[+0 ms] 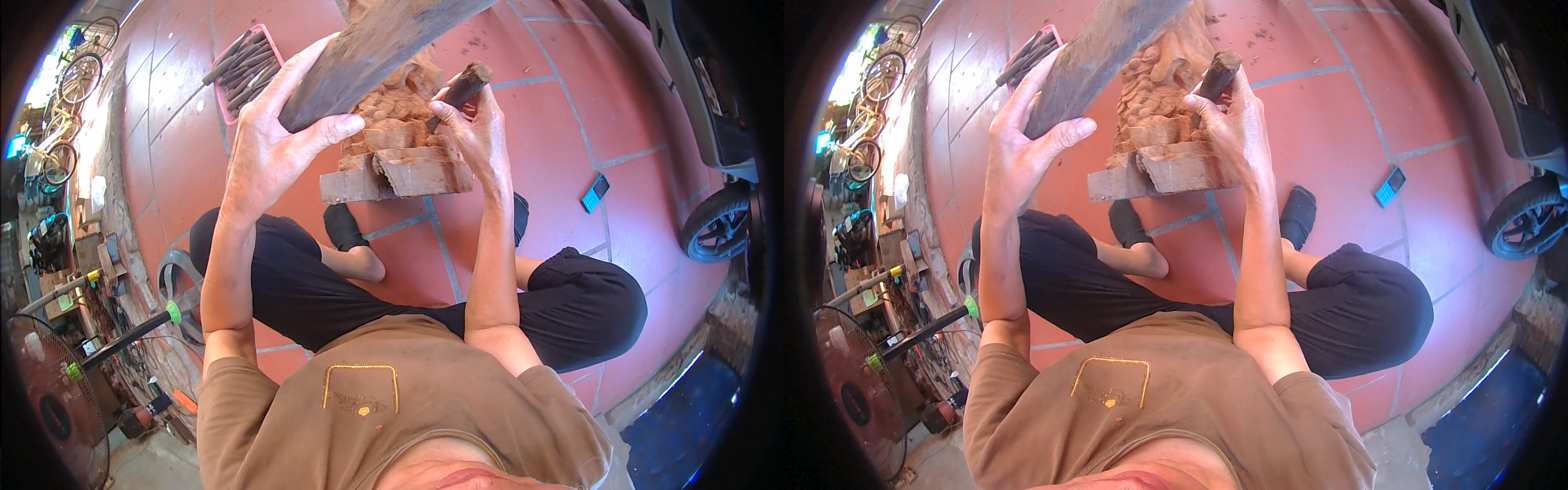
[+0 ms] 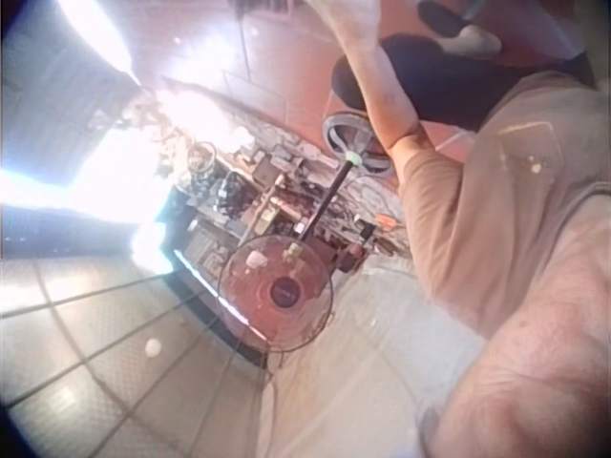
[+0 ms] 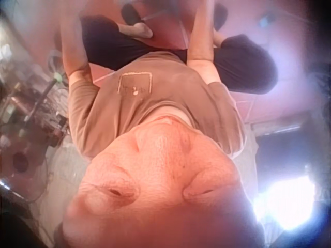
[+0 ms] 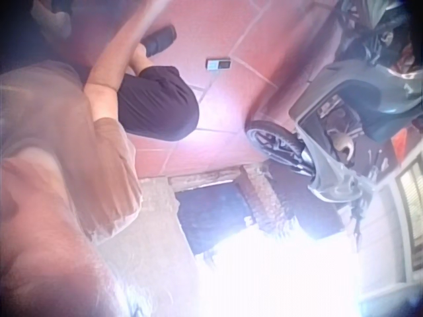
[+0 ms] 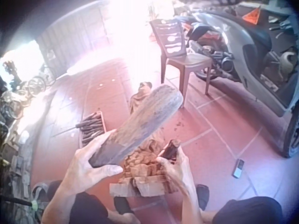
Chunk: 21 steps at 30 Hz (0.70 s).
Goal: The person sits on the floor and carves a wooden sculpture using a chisel and a wooden mallet. They repeatedly strike the chisel to shape the wood, occasionally pausing to adjust the tool or inspect the piece.
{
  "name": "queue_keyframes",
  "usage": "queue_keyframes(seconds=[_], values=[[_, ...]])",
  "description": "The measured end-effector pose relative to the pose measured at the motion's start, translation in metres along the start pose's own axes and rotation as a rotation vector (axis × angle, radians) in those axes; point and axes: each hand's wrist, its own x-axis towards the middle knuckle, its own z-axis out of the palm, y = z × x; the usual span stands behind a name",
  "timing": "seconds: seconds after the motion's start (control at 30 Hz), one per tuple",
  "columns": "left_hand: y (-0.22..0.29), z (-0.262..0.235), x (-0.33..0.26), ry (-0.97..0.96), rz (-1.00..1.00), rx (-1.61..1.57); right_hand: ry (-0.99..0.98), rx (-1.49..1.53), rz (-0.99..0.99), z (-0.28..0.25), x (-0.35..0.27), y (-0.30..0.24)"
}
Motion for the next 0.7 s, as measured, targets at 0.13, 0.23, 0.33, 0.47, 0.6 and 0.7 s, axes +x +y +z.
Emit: queue_keyframes(seconds=[0.13, 0.23, 0.33, 0.47, 0.6, 0.7], values=[[0.006, 0.004, 0.003, 0.046, 0.116, -0.05, -0.014, -0.038, 0.005, 0.003, -0.001, -0.005], [0.004, 0.005, 0.003, 0.048, 0.147, -0.005, -0.038, -0.11, -0.043, 0.007, -0.001, -0.008], [0.002, 0.005, 0.001, -0.071, 0.086, 0.189, -0.04, -0.115, -0.009, 0.009, 0.0, -0.006], [0.001, 0.005, -0.002, -0.195, 0.033, 0.421, -0.004, -0.107, 0.001, 0.006, 0.001, 0.004], [0.012, -0.001, 0.0, -0.101, 0.124, 0.25, -0.057, -0.187, 0.002, 0.009, -0.002, -0.009], [0.011, 0.003, 0.006, 0.025, 0.268, 0.147, -0.019, -0.15, -0.068, 0.013, -0.002, -0.004]])
